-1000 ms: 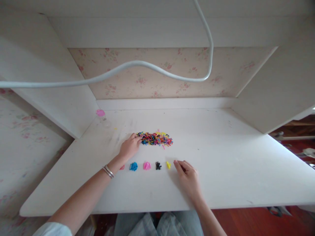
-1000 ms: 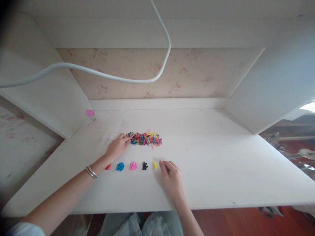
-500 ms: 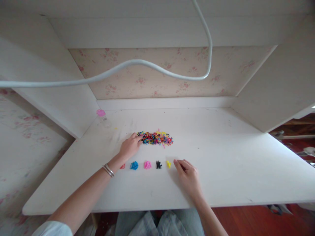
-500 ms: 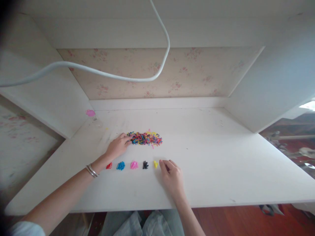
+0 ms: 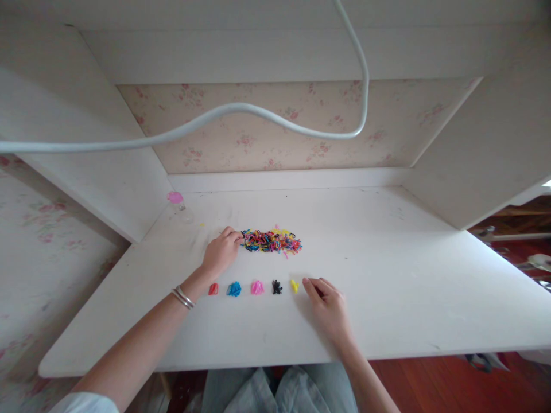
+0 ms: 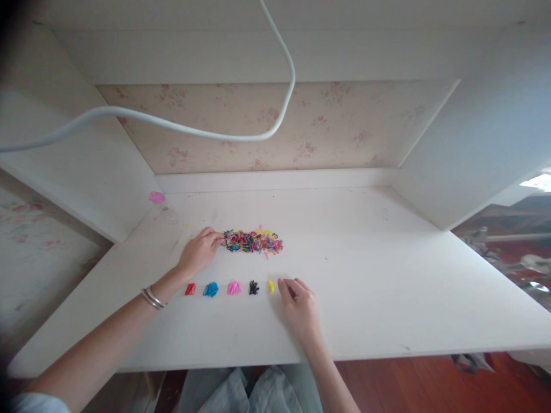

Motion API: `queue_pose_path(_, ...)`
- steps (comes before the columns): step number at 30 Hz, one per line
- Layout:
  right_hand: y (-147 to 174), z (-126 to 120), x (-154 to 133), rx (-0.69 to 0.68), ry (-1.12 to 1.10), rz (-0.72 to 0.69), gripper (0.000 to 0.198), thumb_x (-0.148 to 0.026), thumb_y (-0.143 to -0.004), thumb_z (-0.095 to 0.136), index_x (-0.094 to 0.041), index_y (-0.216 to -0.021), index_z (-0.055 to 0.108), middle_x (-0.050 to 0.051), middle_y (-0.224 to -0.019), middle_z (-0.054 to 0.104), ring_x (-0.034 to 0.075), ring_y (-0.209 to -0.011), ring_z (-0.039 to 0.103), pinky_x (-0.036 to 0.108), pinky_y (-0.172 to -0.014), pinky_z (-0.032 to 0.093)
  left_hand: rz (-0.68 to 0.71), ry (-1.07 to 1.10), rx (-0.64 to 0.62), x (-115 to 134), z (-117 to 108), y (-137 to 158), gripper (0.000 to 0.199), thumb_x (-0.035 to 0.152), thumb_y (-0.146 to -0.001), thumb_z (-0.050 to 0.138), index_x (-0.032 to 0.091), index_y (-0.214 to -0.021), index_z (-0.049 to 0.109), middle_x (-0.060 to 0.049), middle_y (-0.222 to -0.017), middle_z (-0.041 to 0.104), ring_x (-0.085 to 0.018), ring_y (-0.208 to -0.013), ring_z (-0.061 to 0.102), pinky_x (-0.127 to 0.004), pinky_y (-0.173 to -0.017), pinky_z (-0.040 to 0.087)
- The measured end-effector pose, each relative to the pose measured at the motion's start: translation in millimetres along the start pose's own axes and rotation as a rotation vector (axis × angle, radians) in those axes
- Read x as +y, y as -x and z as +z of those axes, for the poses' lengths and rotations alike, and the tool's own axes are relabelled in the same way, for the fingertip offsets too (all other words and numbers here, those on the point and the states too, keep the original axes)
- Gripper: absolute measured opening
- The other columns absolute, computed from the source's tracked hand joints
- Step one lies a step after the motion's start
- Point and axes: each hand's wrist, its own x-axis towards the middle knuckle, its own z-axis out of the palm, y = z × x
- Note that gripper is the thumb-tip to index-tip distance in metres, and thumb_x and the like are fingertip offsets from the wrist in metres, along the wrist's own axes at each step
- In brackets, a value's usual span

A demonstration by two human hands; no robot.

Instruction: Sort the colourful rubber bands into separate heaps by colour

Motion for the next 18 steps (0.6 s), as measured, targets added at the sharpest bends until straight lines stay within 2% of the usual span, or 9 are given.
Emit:
queue_pose_path(6,0.4,0.2,0.0,-0.002,0.008,0.003,0.044,-0.049,-0.092,0.043,-0.02,-0.073,0.069,0.0,-0.061,0.054,0.012,-0.056,0.049,0.024,-0.054,0.034,0.019,-0.011,0.036,-2.3,-4.3,-0.7,0.031,0.036,-0.094,0.037,0.026,-0.103,0.064,-0.001,-0.108,0.06,-0.012,-0.09,0.06,-0.023,-0.079,0.043)
queue_pose_path(12,0.5,0.5,1.4,0.0,0.024,-0.01,0.046,-0.051,-0.092,0.042,-0.02,-0.073,0.069,0.001,-0.06,0.054,0.012,-0.055,0.05,0.024,-0.055,0.035,0.02,-0.034,0.054,0.1,-11.1,1.7,0.033,0.035,-0.095,0.034,0.026,-0.105,0.064,-0.002,-0.106,0.06,-0.011,-0.086,0.06,-0.022,-0.072,0.042)
queue_pose_path(18,1.1,0.2,0.7,-0.015,0.016,0.001,0.043,-0.049,-0.092,0.043,-0.021,-0.075,0.07,0.0,-0.062,0.054,0.012,-0.057,0.05,0.023,-0.056,0.034,0.072,-0.006,0.052,26.4,-22.7,24.1,0.034,0.04,-0.094,0.036,0.026,-0.104,0.065,-0.001,-0.108,0.06,-0.009,-0.082,0.06,-0.021,-0.07,0.043)
